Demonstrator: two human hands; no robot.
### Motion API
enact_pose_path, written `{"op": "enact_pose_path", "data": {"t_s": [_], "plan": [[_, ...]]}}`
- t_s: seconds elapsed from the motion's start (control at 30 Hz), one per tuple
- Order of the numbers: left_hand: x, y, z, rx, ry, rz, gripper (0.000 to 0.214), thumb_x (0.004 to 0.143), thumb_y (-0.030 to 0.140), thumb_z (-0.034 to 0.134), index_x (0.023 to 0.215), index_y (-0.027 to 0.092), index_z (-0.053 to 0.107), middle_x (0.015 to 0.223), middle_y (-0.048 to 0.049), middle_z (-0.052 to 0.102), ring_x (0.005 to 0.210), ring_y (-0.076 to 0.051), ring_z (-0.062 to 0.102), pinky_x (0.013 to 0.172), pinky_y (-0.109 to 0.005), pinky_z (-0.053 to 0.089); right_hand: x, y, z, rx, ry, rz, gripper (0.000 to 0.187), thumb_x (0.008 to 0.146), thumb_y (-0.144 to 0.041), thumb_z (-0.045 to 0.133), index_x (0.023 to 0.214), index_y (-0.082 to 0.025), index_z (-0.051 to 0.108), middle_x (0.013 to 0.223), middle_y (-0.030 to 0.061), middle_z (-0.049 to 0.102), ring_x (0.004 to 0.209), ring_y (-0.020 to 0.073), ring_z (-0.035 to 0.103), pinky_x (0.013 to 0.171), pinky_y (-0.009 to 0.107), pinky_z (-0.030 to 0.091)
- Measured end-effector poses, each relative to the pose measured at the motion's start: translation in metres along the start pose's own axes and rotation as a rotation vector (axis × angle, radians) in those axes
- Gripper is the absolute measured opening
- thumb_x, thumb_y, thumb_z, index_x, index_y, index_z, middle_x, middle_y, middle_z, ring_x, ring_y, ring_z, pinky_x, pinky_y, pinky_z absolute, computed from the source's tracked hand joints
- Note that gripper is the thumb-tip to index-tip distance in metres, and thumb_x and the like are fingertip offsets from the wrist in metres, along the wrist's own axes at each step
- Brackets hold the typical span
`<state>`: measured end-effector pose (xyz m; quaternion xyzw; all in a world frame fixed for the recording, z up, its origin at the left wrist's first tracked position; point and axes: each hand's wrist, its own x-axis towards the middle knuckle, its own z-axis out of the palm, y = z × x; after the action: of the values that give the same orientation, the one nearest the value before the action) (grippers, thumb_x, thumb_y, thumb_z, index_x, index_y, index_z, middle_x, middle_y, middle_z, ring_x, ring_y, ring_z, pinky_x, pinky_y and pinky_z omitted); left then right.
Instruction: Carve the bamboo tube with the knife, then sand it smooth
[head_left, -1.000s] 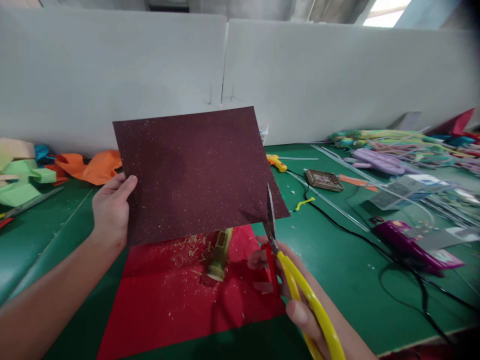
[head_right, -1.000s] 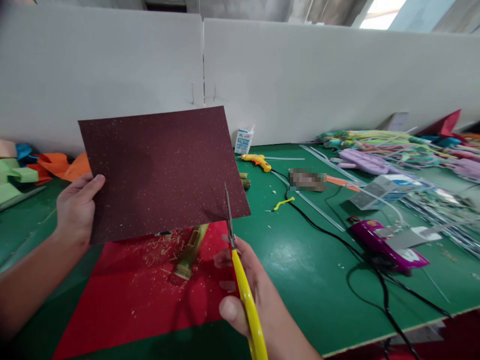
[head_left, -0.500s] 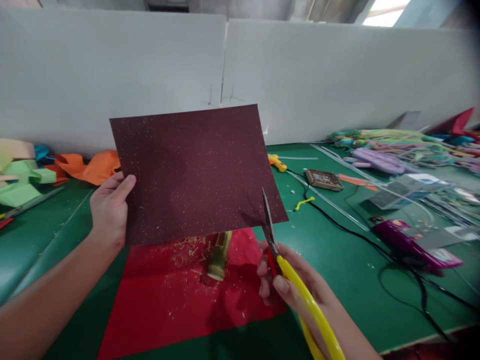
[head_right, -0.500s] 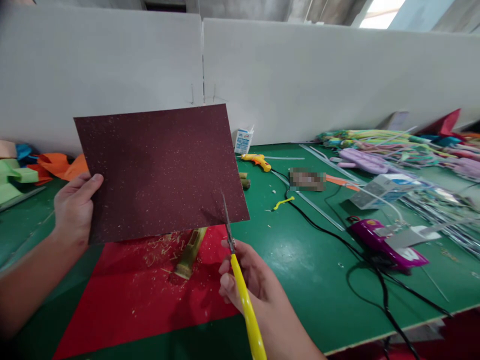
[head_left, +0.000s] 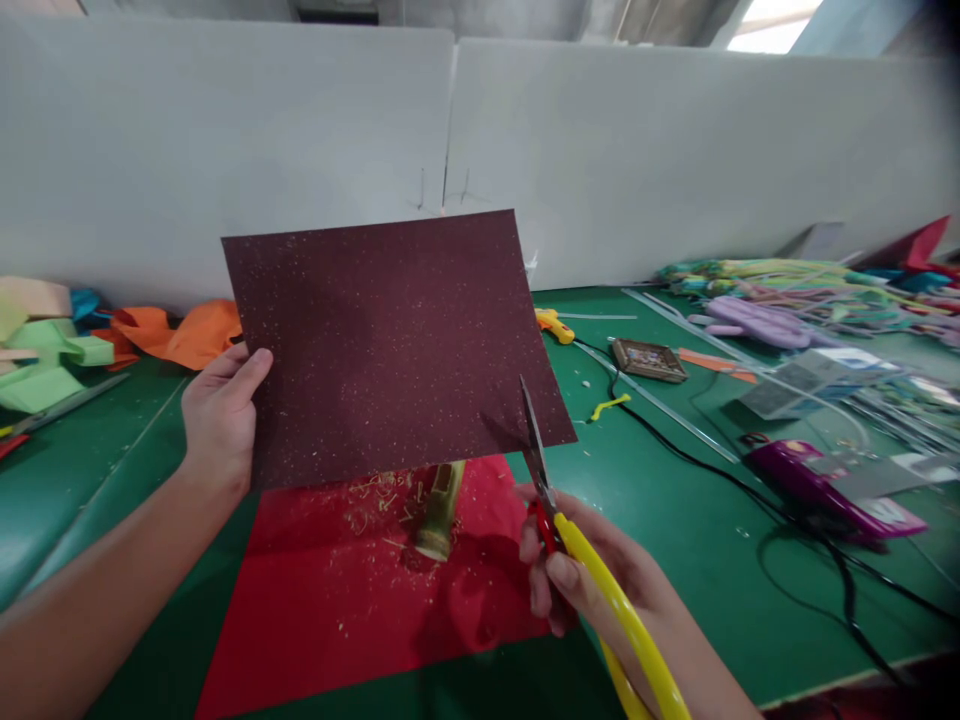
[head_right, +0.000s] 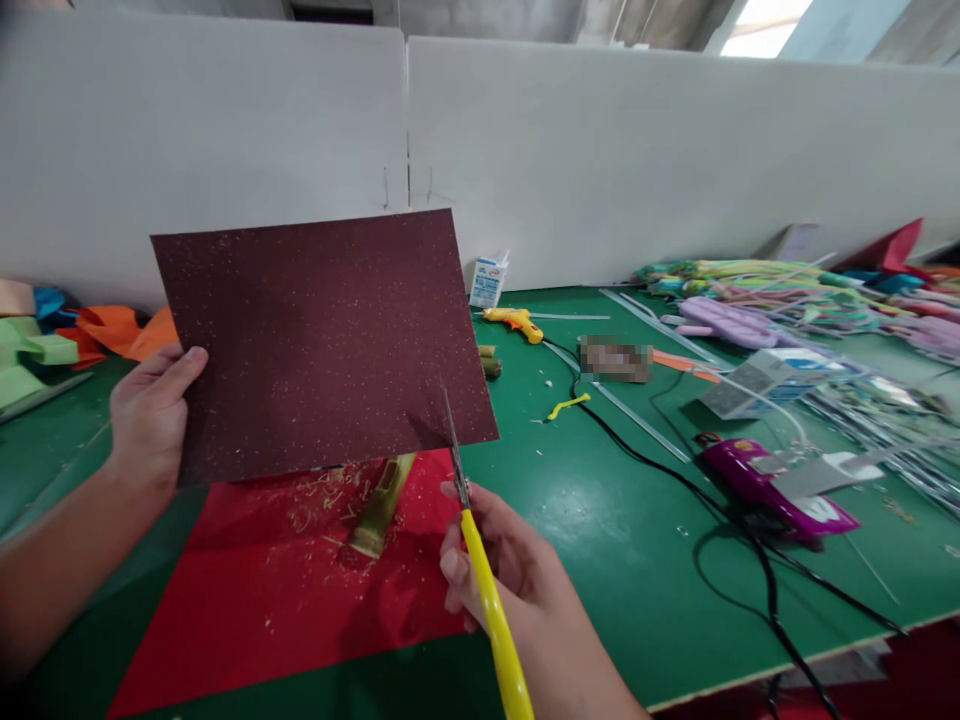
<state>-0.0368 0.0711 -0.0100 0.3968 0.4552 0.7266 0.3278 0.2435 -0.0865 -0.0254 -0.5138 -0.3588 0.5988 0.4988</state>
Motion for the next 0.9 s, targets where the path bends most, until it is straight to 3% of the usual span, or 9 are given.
{"op": "enact_pose_path", "data": {"t_s": [0.27, 0.43, 0.57, 0.67, 0.77, 0.9], "plan": [[0.000, 0.000, 0.000, 0.013, -0.011, 0.008, 0.022, 0.066, 0.025, 0.073, 0.086, 0.018, 0.070, 0.081, 0.0017, 0.069, 0.064, -0.007, 0.060, 0.064, -0.016, 0.050, -0.001, -0.004, 0.004, -0.071, 0.112, 0.066, 0.060, 0.065, -0.044, 0.072, 0.114, -0.018, 0.049, 0.072, -0.0030, 0.051, 0.039, 0.0053, 0.046, 0.034, 0.019, 0.034], [0.001, 0.000, -0.001, 0.015, -0.006, 0.002, 0.023, 0.065, 0.025, 0.073, 0.087, 0.018, 0.070, 0.079, 0.0023, 0.068, 0.063, -0.007, 0.059, 0.064, -0.017, 0.050, -0.002, -0.006, 0.009, -0.094, 0.140, 0.022, 0.055, 0.066, -0.045, 0.071, 0.112, -0.020, 0.054, 0.064, -0.0051, 0.050, 0.035, 0.0035, 0.041, 0.032, 0.017, 0.028], [0.002, -0.002, -0.002, 0.012, -0.007, -0.015, 0.024, 0.064, 0.025, 0.074, 0.086, 0.018, 0.069, 0.076, 0.0027, 0.068, 0.061, -0.007, 0.058, 0.063, -0.018, 0.049, 0.000, -0.006, 0.004, -0.065, 0.115, 0.026, 0.052, 0.064, -0.043, 0.073, 0.108, -0.020, 0.056, 0.068, -0.0032, 0.053, 0.038, 0.0042, 0.041, 0.034, 0.020, 0.033], [0.003, -0.003, -0.002, 0.010, -0.005, -0.020, 0.024, 0.061, 0.026, 0.075, 0.082, 0.018, 0.068, 0.074, 0.0037, 0.067, 0.060, -0.006, 0.057, 0.062, -0.018, 0.048, 0.002, -0.005, -0.004, -0.091, 0.040, -0.006, 0.054, 0.066, -0.045, 0.072, 0.110, -0.020, 0.055, 0.077, 0.0024, 0.059, 0.050, 0.0102, 0.052, 0.042, 0.023, 0.043], [0.003, -0.002, -0.001, 0.025, 0.002, -0.004, 0.021, 0.060, 0.025, 0.076, 0.078, 0.018, 0.068, 0.073, 0.0046, 0.066, 0.060, -0.006, 0.056, 0.060, -0.016, 0.047, 0.002, -0.004, -0.008, -0.117, 0.004, -0.018, 0.066, 0.064, -0.050, 0.072, 0.121, -0.024, 0.051, 0.101, 0.0096, 0.063, 0.079, 0.0210, 0.063, 0.065, 0.032, 0.052], [0.002, 0.001, 0.000, 0.046, -0.020, -0.002, 0.020, 0.061, 0.026, 0.075, 0.078, 0.019, 0.069, 0.074, 0.0038, 0.066, 0.060, -0.007, 0.055, 0.059, -0.017, 0.047, -0.002, 0.000, -0.005, -0.082, 0.054, -0.071, 0.070, 0.062, -0.054, 0.071, 0.122, -0.026, 0.049, 0.121, 0.0115, 0.057, 0.108, 0.0281, 0.055, 0.088, 0.042, 0.046]]}}
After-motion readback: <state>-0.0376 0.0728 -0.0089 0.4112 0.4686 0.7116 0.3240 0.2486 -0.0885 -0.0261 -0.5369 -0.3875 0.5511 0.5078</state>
